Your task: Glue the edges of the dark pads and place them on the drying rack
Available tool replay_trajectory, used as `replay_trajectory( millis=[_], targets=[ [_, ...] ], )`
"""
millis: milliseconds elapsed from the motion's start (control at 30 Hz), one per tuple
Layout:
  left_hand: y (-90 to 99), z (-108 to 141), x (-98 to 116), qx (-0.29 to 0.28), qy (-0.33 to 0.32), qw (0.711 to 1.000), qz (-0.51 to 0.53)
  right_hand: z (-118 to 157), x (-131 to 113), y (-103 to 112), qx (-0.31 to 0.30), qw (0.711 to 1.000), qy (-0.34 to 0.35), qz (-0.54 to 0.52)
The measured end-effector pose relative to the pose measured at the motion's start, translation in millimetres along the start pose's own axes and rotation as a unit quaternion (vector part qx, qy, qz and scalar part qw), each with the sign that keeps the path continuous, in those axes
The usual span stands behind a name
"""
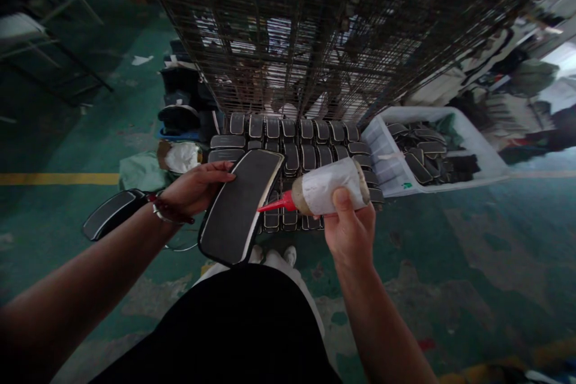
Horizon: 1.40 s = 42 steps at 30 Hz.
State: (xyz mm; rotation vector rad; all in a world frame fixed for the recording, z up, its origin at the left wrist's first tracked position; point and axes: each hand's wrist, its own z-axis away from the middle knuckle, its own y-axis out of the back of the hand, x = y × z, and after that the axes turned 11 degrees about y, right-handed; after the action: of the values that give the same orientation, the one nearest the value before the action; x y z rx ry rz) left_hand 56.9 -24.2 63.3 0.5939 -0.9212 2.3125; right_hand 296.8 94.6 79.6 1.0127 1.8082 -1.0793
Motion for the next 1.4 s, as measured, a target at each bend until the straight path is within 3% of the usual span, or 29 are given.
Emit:
replay_trajectory(
  millis=[467,833,1067,1400],
  targets=[
    [-0.8,-0.5,10.3,0.051,-0.031,0.995,0.075,16.3,2.0,-3.4,-0.026,0.999,0.004,-0.022],
    [7.2,-2.4,19.1,0.099,0.029,0.970,0.218,9.6,4.0,-6.5,-0.015,1.000,0.017,-0.017],
    [11.7,-4.6,4.2,0.104,0.024,0.954,0.281,-3.2,9.0,-9.4,0.023,0.997,0.060,-0.035],
    [9.2,-16.1,-14.3,0.127,0.028,0.923,0.361,-3.8,23.5,-10.9,0.062,0.996,0.061,-0.036]
  ],
)
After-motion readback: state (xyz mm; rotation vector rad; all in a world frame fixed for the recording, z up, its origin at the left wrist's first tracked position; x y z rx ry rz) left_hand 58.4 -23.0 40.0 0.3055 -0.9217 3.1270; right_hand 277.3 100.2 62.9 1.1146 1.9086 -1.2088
